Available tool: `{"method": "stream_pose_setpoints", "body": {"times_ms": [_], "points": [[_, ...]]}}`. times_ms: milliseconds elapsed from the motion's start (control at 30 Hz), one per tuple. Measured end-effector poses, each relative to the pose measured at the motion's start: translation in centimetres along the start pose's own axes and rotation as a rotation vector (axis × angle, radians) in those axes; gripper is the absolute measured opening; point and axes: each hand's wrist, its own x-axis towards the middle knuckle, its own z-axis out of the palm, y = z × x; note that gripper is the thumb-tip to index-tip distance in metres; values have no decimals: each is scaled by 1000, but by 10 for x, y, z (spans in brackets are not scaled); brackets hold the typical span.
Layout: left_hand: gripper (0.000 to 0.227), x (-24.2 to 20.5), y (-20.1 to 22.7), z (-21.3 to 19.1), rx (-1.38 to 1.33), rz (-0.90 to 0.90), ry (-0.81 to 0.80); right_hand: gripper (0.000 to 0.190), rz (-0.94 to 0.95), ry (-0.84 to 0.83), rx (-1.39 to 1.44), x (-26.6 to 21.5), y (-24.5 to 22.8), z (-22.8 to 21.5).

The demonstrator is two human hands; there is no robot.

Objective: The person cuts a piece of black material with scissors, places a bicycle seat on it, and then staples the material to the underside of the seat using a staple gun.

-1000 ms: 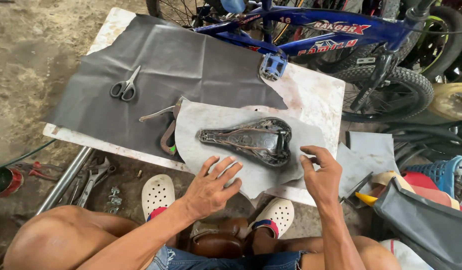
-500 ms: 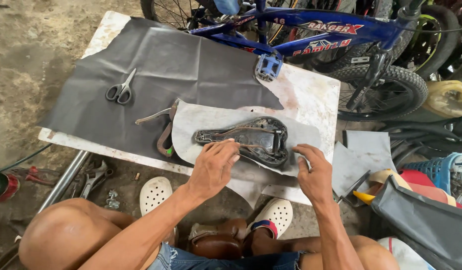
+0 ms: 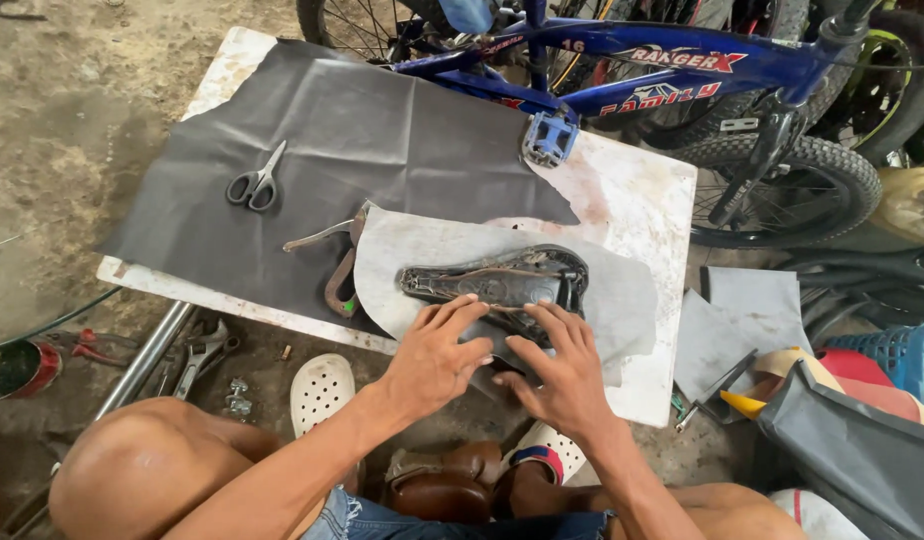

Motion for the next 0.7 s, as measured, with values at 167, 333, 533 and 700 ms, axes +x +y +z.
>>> {"method": "stream_pose_setpoints", "body": {"times_ms": [167,333,533,700], "points": [[17,-8,-1,3,21,0,-15,44,-6,14,0,5,-23,9],[21,-11,-5,-4,26,-4,-35,28,33,1,-72,-4,-11,23],[42,-14,-16,-9,170,-122,9,36,227,-31,286,12,-7,-4],[48,-15,-10,-13,218,-190,-70,55,357,-108,270,19,0,-11]]}}
